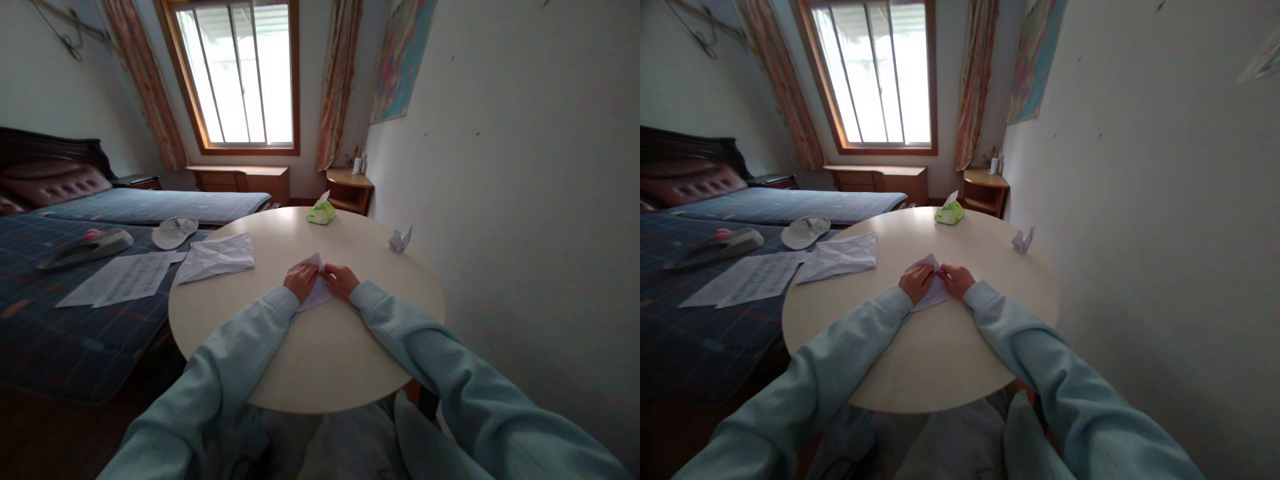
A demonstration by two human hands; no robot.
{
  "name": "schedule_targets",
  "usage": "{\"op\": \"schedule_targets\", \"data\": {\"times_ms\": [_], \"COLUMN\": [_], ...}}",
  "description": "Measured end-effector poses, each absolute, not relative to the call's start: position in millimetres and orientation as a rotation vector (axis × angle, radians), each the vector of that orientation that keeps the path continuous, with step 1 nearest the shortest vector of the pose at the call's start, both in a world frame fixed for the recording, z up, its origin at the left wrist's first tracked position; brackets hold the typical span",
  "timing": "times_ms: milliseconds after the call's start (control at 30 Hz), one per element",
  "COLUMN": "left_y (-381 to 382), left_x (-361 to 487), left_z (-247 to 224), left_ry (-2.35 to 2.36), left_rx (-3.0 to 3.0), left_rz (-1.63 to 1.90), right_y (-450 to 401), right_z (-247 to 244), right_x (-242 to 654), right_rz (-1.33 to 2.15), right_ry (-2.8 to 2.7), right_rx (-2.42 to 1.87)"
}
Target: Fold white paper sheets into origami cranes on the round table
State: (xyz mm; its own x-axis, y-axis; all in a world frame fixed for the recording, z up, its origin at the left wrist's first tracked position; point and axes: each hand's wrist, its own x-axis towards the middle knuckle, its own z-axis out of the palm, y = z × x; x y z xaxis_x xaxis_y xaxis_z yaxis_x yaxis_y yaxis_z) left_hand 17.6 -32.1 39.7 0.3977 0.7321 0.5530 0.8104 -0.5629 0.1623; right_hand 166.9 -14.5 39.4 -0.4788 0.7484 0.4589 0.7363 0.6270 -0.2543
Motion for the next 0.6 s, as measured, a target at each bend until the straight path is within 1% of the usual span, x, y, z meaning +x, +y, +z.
{"op": "schedule_targets", "data": {"times_ms": [133,233,367,467,600], "left_y": [-33,-37,-40,-37,-30], "left_x": [17,17,16,13,9], "left_z": [42,47,59,63,58], "left_ry": [-1.393,-1.421,-1.478,-1.408,-1.352], "left_rx": [-2.478,-2.431,-2.304,-2.471,-2.76], "left_rz": [-0.936,-0.982,-1.161,-1.26,-1.275], "right_y": [-16,-16,-15,-14,-16], "right_z": [40,41,41,42,43], "right_x": [165,165,166,166,166], "right_rz": [-0.025,-0.062,-0.076,-0.114,-0.137], "right_ry": [-2.353,-2.403,-2.47,-2.514,-2.527], "right_rx": [-1.197,-1.145,-1.027,-1.041,-1.106]}}
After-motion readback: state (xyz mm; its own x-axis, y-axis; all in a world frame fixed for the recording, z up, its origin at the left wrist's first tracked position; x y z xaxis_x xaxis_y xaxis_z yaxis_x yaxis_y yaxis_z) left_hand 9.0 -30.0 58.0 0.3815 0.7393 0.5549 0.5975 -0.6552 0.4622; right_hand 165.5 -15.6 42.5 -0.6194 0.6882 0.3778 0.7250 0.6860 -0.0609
